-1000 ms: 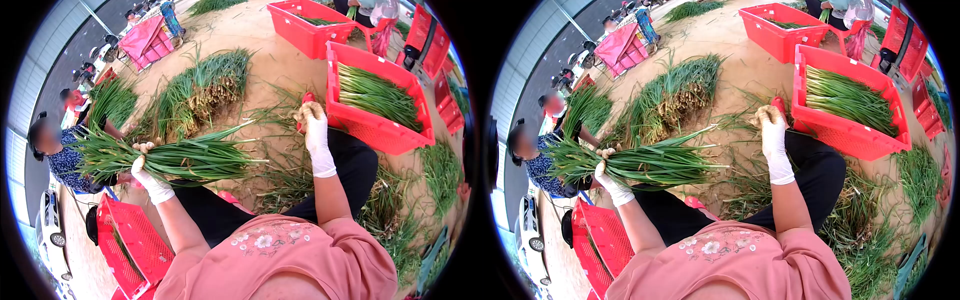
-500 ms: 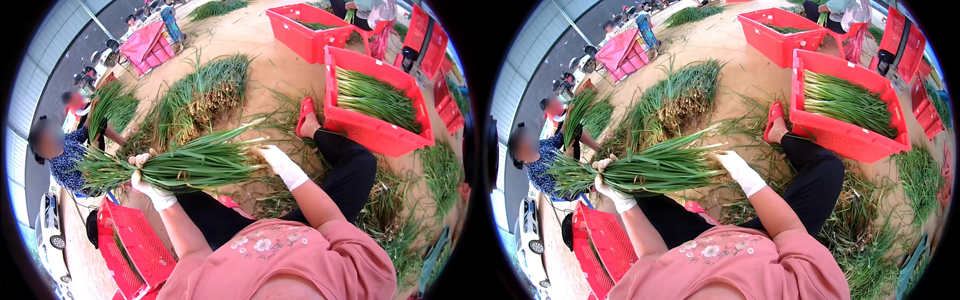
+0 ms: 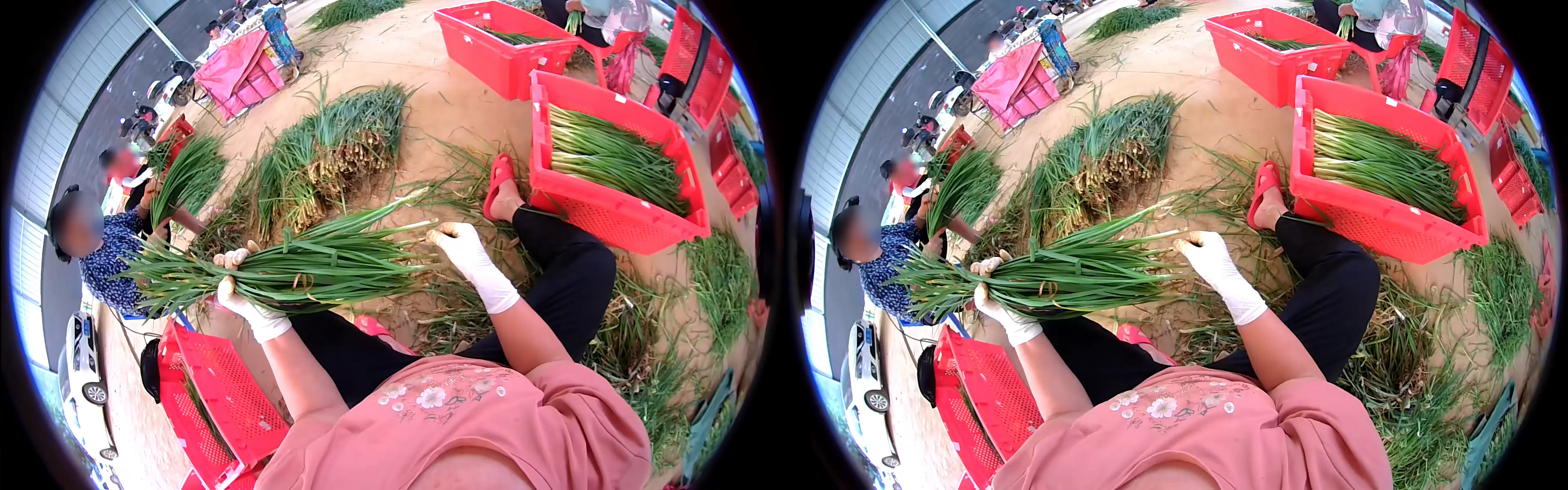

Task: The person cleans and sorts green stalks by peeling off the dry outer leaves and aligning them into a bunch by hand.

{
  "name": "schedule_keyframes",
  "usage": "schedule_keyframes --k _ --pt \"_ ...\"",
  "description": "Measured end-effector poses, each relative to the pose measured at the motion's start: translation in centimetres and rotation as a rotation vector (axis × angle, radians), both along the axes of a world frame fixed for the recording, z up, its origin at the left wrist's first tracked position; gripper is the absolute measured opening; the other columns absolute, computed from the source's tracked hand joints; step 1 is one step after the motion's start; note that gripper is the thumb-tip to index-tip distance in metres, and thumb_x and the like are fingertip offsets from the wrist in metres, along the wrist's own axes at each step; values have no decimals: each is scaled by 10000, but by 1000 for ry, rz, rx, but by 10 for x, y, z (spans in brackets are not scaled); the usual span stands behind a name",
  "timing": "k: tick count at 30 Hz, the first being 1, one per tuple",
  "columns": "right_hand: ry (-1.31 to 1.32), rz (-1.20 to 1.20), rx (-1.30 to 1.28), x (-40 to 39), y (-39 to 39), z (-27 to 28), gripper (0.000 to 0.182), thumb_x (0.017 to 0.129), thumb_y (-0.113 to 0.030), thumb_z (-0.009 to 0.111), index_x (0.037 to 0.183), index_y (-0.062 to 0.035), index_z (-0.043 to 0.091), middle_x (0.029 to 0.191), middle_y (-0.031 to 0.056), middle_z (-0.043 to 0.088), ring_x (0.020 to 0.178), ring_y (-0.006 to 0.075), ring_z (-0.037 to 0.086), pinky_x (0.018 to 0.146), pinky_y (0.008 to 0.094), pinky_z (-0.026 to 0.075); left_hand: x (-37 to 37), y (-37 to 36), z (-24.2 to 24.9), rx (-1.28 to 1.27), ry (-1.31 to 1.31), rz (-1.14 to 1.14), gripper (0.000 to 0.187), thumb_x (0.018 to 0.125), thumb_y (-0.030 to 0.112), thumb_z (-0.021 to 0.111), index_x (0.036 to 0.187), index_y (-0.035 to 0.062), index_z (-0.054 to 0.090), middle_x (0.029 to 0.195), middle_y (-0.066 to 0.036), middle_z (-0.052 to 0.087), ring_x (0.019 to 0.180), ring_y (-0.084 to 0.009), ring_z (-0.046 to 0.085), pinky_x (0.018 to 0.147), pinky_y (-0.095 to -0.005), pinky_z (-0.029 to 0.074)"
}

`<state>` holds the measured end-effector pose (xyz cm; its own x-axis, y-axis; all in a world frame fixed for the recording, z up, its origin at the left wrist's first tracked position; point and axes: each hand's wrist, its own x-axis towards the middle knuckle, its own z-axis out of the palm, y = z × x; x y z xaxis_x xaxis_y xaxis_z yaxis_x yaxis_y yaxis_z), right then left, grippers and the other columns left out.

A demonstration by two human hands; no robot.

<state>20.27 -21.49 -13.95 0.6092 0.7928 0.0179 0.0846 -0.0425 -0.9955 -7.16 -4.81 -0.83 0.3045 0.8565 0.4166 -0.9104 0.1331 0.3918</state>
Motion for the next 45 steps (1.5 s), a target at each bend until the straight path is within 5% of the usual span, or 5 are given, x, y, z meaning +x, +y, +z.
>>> schedule_keyframes --k 3,15,23,27,45 --pt "-514 314 -470 5 4 -5 345 834 -295 534 1023 -18 615 973 156 626 929 264 584 819 332 433 -2 1 -2 18 -32 -23 291 607 23 581 845 116 442 752 22 474 812 -150 531 995 -408 336" --pt "329 483 48 -25 24 2 277 830 -174 598 1052 -11 610 948 59 639 829 110 565 770 259 445 18 -7 -10 -19 -18 -37 268 651 32 576 900 82 489 797 -15 519 814 -151 533 1014 -405 313" --pt "-576 154 429 -56 13 22 101 795 -105 586 822 -20 633 736 96 613 659 251 587 605 328 468 30 -11 -18 -31 153 9 283 614 46 581 862 84 451 727 -5 482 808 -184 530 948 -402 375" --pt "930 204 588 -35 0 39 132 835 -85 577 869 34 620 760 63 622 624 101 544 594 222 441 27 -7 -25 -45 174 117 273 625 74 588 858 87 447 735 -5 493 823 -168 528 943 -393 375" --pt "1247 530 785 -48 28 97 103 811 -64 597 859 26 604 776 93 622 711 172 593 656 304 480 61 -17 -29 48 184 -71 314 535 15 564 814 72 431 710 -25 413 728 -184 433 815 -309 383"
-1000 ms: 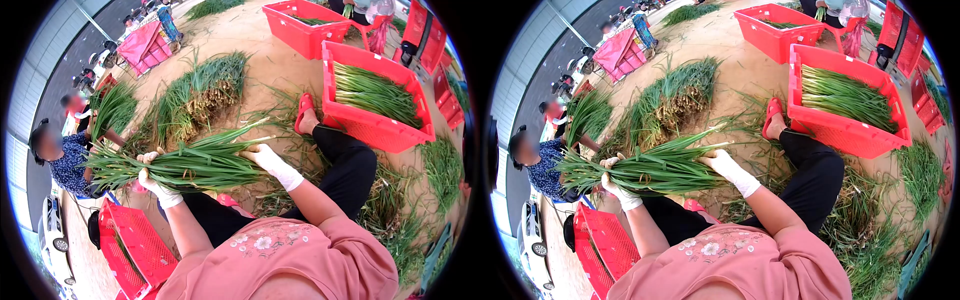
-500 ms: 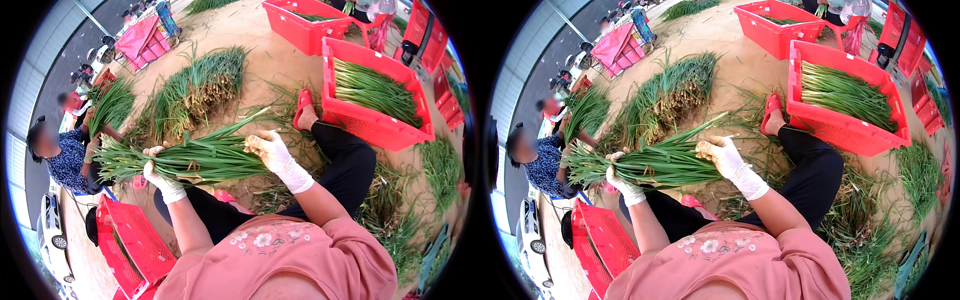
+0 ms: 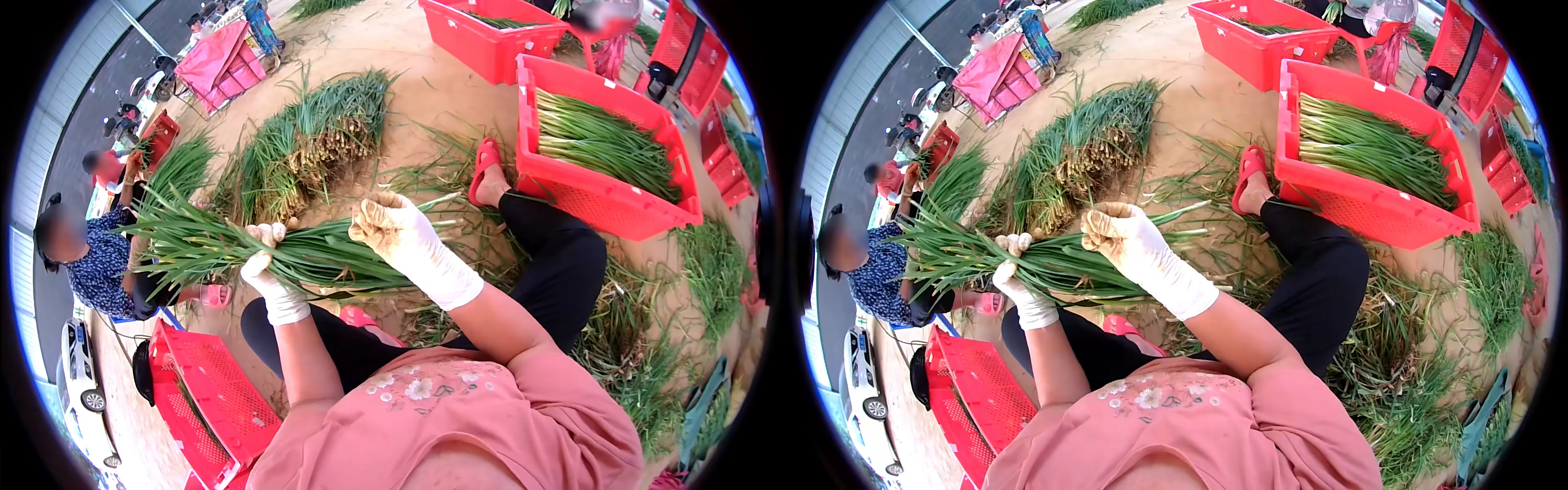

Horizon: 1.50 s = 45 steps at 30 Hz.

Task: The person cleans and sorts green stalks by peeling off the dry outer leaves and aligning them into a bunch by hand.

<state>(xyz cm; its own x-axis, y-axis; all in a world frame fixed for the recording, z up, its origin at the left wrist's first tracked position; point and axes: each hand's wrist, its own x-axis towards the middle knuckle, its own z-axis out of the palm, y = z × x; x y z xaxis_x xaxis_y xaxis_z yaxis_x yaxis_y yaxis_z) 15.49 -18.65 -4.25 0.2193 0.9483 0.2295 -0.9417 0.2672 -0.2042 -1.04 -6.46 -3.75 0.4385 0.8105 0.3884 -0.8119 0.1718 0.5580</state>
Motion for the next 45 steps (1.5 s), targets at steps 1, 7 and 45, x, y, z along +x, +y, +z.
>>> schedule_keyframes --k 1,7,45 --pt "-40 -3 9 3 -1 12 101 812 -67 596 857 22 605 776 92 623 708 174 593 652 311 480 3 -2 -2 8 36 19 312 529 18 571 806 65 435 704 -25 409 720 -178 424 781 -304 377" --pt "93 -277 86 69 -33 29 34 791 -55 572 802 -25 582 758 91 563 670 178 538 635 315 453 4 -5 -8 -68 58 106 339 499 -23 578 801 42 438 690 -17 403 655 -145 396 701 -288 372" --pt "-1756 -624 -468 38 -24 -117 168 737 -192 622 859 -85 667 817 130 621 777 282 587 689 373 459 -49 23 -3 -117 -275 -74 232 608 -30 558 766 110 461 688 30 475 739 -123 512 970 -372 343"
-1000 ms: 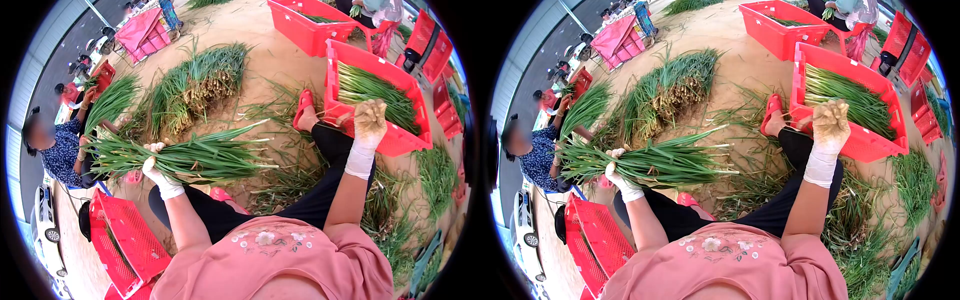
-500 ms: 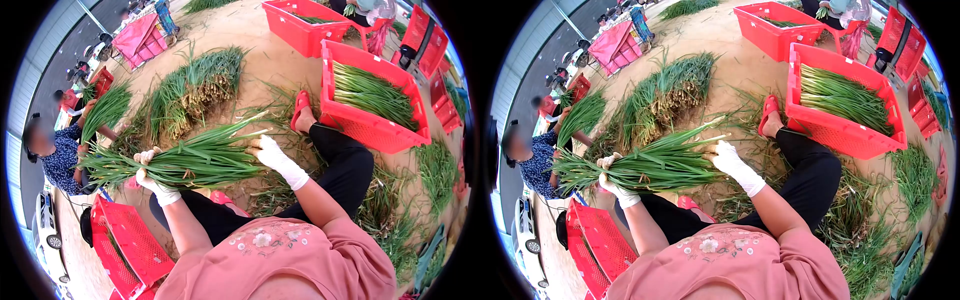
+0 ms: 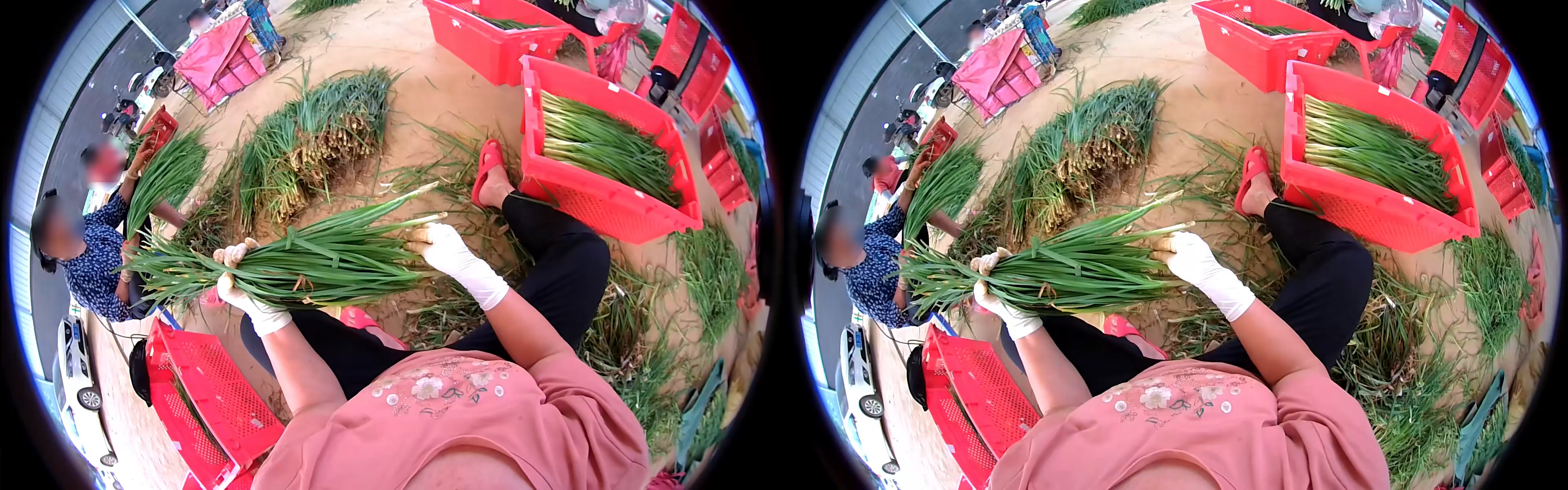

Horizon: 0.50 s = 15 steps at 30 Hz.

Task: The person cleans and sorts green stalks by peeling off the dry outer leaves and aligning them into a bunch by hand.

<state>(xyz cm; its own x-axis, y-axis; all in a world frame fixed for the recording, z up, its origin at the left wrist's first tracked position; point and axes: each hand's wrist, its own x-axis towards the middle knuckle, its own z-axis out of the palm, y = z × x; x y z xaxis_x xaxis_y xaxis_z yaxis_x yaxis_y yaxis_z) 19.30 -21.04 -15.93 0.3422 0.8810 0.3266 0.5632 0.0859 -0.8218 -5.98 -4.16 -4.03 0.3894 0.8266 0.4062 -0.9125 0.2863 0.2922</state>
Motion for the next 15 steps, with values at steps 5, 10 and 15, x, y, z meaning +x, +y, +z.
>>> schedule_keyframes --k 5,10,15 --pt "-103 -146 -10 -9 -8 2 113 721 -91 623 821 -41 646 808 122 607 781 290 578 699 339 465 -2 0 -3 -4 19 2 236 608 -34 567 755 115 458 680 33 476 741 -127 510 976 -377 338" --pt "-395 -402 -295 8 -14 -11 216 690 -67 517 894 -63 587 898 136 574 883 307 549 712 395 484 -2 -4 0 17 51 32 230 609 -21 579 756 112 461 689 27 491 760 -131 522 976 -367 339" --pt "993 -760 -208 116 -61 -122 310 776 -209 597 963 37 602 848 122 646 743 235 601 667 338 464 -20 3 3 34 -15 157 243 625 -8 580 791 111 449 697 11 497 754 -143 521 968 -388 352"
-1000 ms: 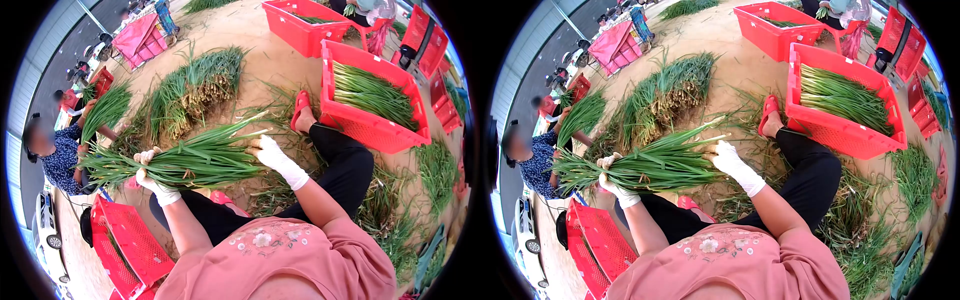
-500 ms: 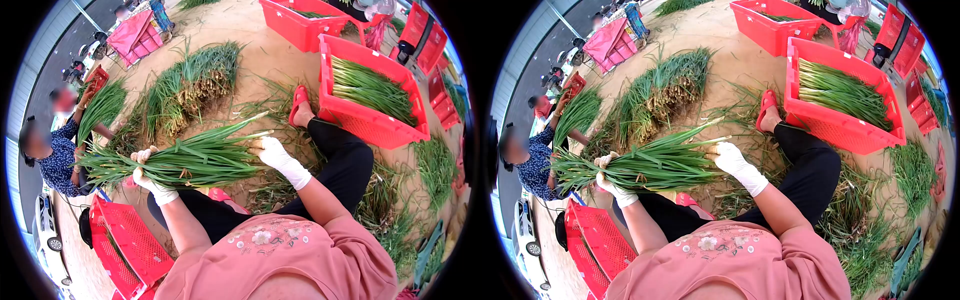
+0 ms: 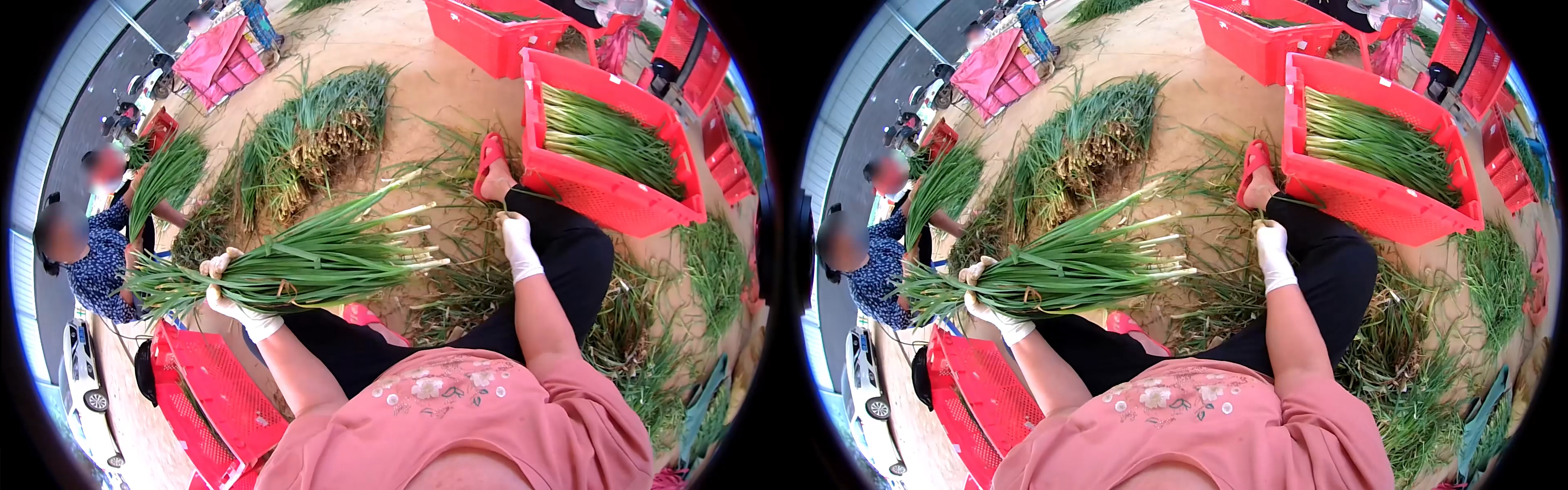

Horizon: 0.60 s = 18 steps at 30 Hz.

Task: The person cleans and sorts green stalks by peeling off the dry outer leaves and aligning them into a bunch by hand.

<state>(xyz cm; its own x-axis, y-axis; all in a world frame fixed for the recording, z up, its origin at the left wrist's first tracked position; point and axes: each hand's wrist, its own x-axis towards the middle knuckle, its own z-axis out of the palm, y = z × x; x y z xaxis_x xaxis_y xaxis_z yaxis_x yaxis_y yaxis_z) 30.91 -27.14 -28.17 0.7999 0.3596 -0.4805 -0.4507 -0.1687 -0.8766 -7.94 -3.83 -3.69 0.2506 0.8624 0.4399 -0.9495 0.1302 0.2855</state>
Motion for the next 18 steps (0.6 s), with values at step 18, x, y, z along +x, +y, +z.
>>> schedule_keyframes --k 18 --pt "250 627 472 -102 51 119 178 774 -69 648 913 31 599 744 74 628 632 134 595 626 278 508 3 -2 -5 -78 132 178 91 732 69 569 791 86 502 751 6 547 799 -122 550 968 -351 352"
